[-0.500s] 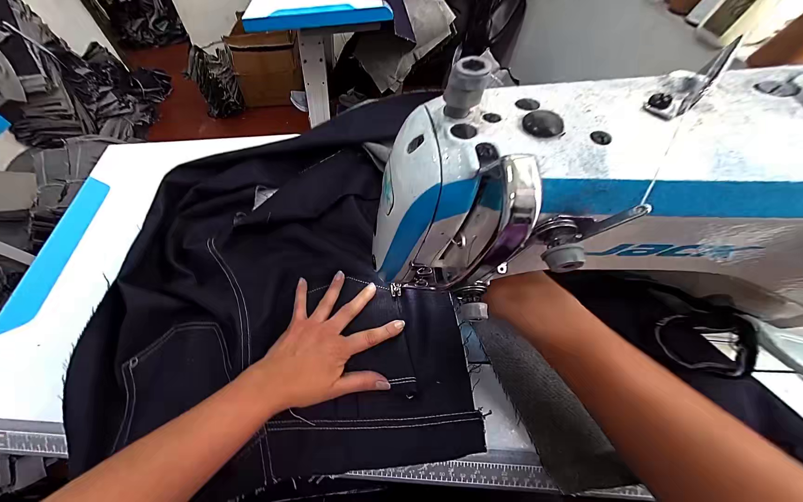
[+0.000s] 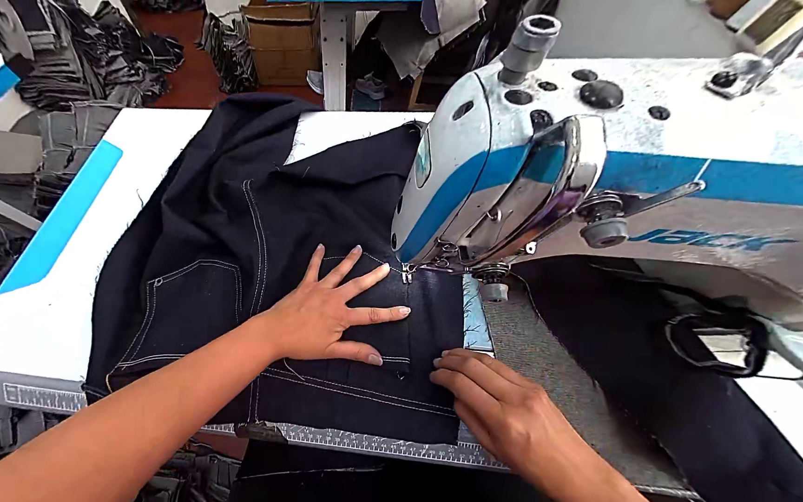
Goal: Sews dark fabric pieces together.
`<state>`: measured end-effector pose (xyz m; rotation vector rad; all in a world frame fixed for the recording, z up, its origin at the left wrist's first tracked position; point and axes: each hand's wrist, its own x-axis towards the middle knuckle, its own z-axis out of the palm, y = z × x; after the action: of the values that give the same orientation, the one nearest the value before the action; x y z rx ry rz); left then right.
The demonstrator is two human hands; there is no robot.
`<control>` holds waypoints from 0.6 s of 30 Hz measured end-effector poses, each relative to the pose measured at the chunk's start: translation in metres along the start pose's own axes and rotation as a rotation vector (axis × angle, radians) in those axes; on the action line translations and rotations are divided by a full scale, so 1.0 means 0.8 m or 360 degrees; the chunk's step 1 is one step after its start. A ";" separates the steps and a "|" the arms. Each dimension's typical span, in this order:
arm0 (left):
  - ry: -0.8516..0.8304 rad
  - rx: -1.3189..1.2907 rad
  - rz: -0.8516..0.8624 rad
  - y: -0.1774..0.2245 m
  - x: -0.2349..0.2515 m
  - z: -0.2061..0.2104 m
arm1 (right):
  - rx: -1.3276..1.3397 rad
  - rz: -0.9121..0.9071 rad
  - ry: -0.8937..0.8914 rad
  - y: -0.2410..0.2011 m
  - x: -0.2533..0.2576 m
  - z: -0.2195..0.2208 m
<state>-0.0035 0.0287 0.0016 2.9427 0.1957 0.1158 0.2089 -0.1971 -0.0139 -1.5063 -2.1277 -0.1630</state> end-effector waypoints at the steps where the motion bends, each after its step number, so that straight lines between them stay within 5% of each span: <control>1: 0.0059 -0.0052 -0.0046 -0.002 -0.003 0.000 | 0.0003 0.0005 0.0008 0.000 0.001 0.001; 8: 0.0168 0.0175 -0.0741 -0.037 -0.063 -0.006 | -0.0018 -0.0014 -0.0062 -0.003 -0.003 -0.002; 12: 0.0020 0.0326 -0.1043 0.004 -0.047 -0.042 | 0.0144 -0.0026 -0.0085 0.011 0.012 -0.012; 18: 0.0926 0.0411 -0.0618 0.151 -0.008 0.019 | 0.0229 -0.0196 0.0010 0.036 0.063 0.004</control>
<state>0.0064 -0.0927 0.0099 2.9587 0.9128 0.9466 0.2213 -0.1426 0.0018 -1.2931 -2.1786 -0.0566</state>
